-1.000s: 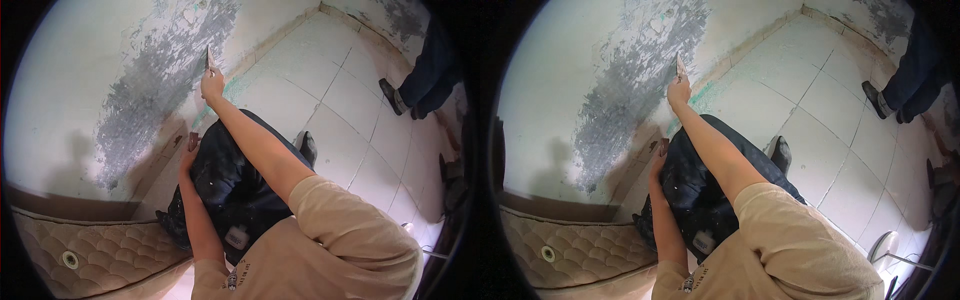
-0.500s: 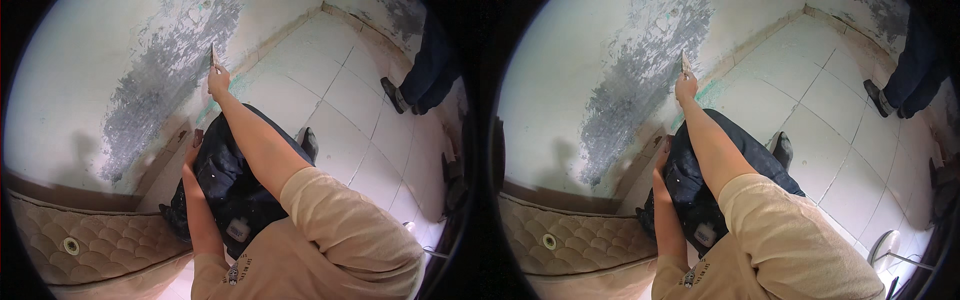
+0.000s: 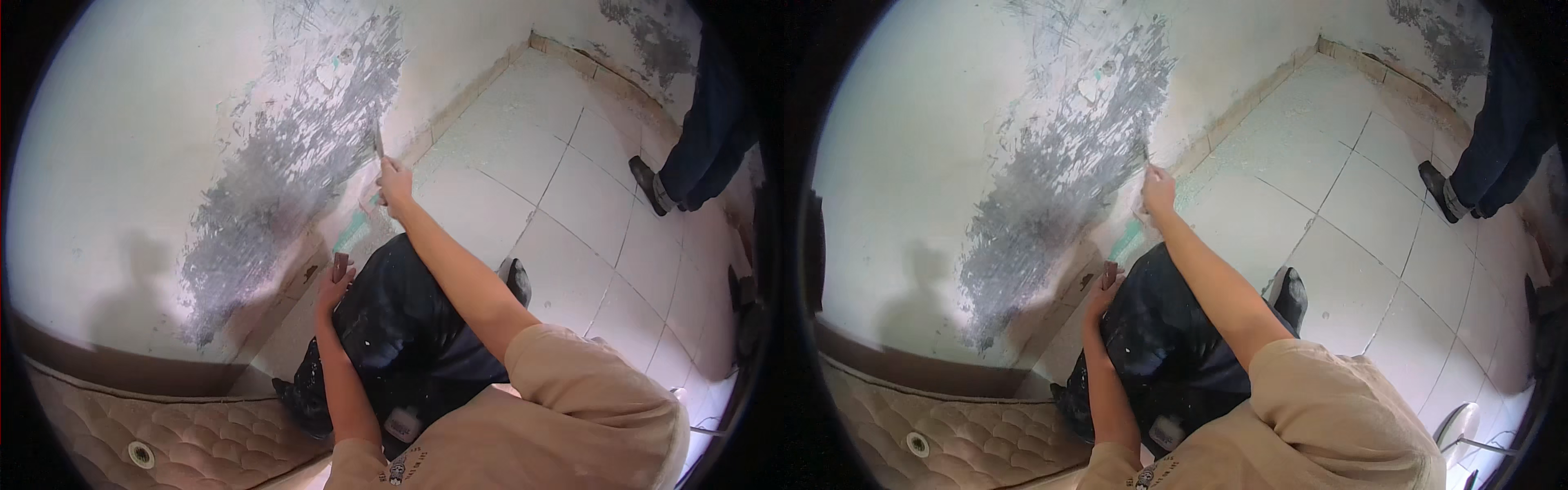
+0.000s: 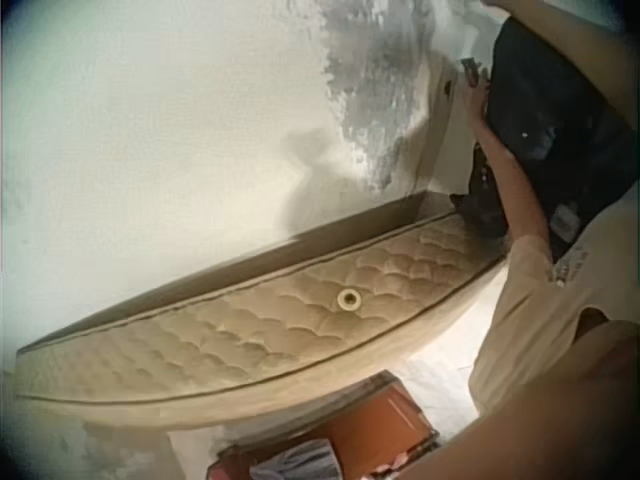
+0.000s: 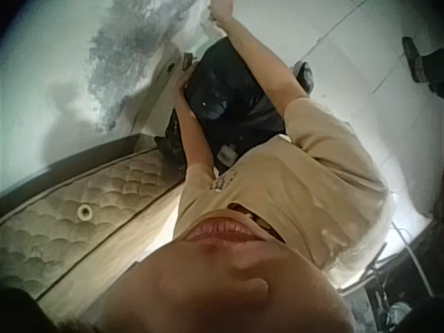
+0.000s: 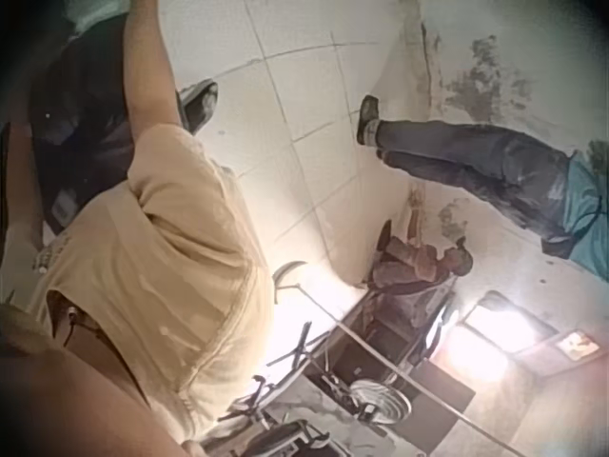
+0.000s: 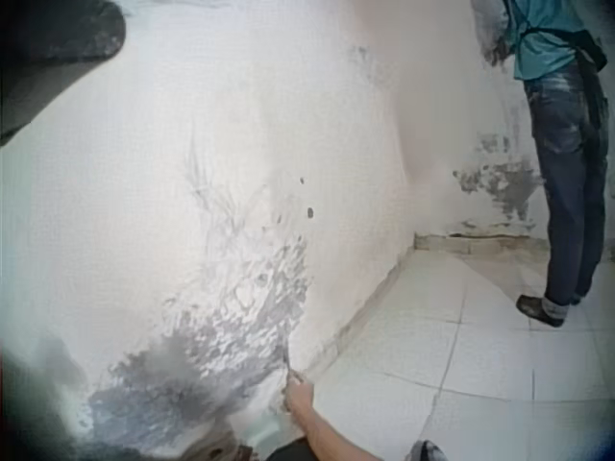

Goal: The person scrapes old paint from a wall using a putty knife.

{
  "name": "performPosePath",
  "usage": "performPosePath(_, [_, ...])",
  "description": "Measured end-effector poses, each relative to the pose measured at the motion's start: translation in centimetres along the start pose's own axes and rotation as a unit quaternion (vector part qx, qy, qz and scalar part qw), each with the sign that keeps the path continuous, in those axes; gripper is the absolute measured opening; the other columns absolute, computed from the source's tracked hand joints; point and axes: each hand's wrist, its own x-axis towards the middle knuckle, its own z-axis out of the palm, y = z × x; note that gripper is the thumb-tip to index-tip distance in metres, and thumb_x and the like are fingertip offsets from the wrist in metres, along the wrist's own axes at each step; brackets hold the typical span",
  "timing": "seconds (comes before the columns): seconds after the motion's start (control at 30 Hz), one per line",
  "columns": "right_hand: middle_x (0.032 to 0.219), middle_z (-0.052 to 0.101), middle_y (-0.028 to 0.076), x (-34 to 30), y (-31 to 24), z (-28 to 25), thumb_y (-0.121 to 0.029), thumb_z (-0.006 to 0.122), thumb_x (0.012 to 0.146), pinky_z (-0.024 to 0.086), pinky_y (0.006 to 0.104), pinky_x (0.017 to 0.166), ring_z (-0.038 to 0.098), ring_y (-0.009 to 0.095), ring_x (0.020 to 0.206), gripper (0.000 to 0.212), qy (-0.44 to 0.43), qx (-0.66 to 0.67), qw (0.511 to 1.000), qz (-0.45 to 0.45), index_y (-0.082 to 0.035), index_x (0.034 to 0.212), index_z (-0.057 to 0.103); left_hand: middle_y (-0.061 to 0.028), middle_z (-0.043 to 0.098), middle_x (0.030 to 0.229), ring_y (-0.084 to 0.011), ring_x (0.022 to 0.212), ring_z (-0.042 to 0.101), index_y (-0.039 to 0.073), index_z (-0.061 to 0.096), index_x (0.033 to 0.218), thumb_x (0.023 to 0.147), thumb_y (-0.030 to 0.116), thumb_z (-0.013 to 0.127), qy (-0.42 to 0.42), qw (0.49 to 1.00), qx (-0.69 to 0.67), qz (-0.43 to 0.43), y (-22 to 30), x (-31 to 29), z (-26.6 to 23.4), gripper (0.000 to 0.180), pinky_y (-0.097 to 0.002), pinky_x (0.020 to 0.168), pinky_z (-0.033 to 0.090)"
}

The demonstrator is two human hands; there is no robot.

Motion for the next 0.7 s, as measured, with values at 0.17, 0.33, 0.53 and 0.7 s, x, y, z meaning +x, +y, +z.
performPosePath(0.17, [0.091,0.06,0.018,0.3,-1.1,0.4,-0.024,0.051,0.084,0.048,0.0319,0.055,0.059,0.021,0.061,0.029,0.058,-0.002,0.997,-0.043,-0.004,0.104,0.06,-0.0035,0.06,0.082,-0.0114,0.074,0.056,0.009,0.059,0.106,0.078,0.029,0.063,-0.023,0.999,0.014,0.021,1.2,0.7,1.1,0.035,-0.0257,0.067,0.043])
performPosePath(0.33, [0.09,0.059,0.017,-2.0,-3.5,0.0,-0.026,0.049,0.085,0.047,0.0328,0.041,0.057,0.021,0.056,0.033,0.03,0.01,0.999,0.044,-0.005,0.111,0.056,-0.0054,0.061,0.093,-0.0149,0.084,0.056,0.008,0.058,0.107,0.078,0.027,0.063,-0.015,0.998,0.05,0.047,0.5,-0.4,0.4,0.035,-0.0286,0.076,0.042])
performPosePath(0.53, [0.093,0.06,0.018,-1.3,-2.7,1.2,-0.026,0.05,0.084,0.049,0.0346,0.044,0.06,0.025,0.064,0.033,0.03,0.0,0.999,0.027,-0.006,0.11,0.056,-0.0064,0.06,0.098,-0.016,0.091,0.055,0.007,0.058,0.107,0.079,0.022,0.06,-0.007,0.998,0.053,0.024,1.7,-1.0,0.6,0.031,-0.0295,0.083,0.04])
performPosePath(0.7, [0.104,0.057,0.019,-0.8,-1.8,3.5,-0.024,0.047,0.084,0.046,0.039,0.079,0.056,0.035,0.094,0.033,0.123,-0.046,0.991,-0.038,-0.005,0.11,0.055,-0.0082,0.06,0.1,-0.0166,0.091,0.056,0.008,0.058,0.107,0.078,0.021,0.059,0.013,0.997,0.059,0.047,1.6,-1.9,0.9,0.032,-0.0296,0.082,0.04])
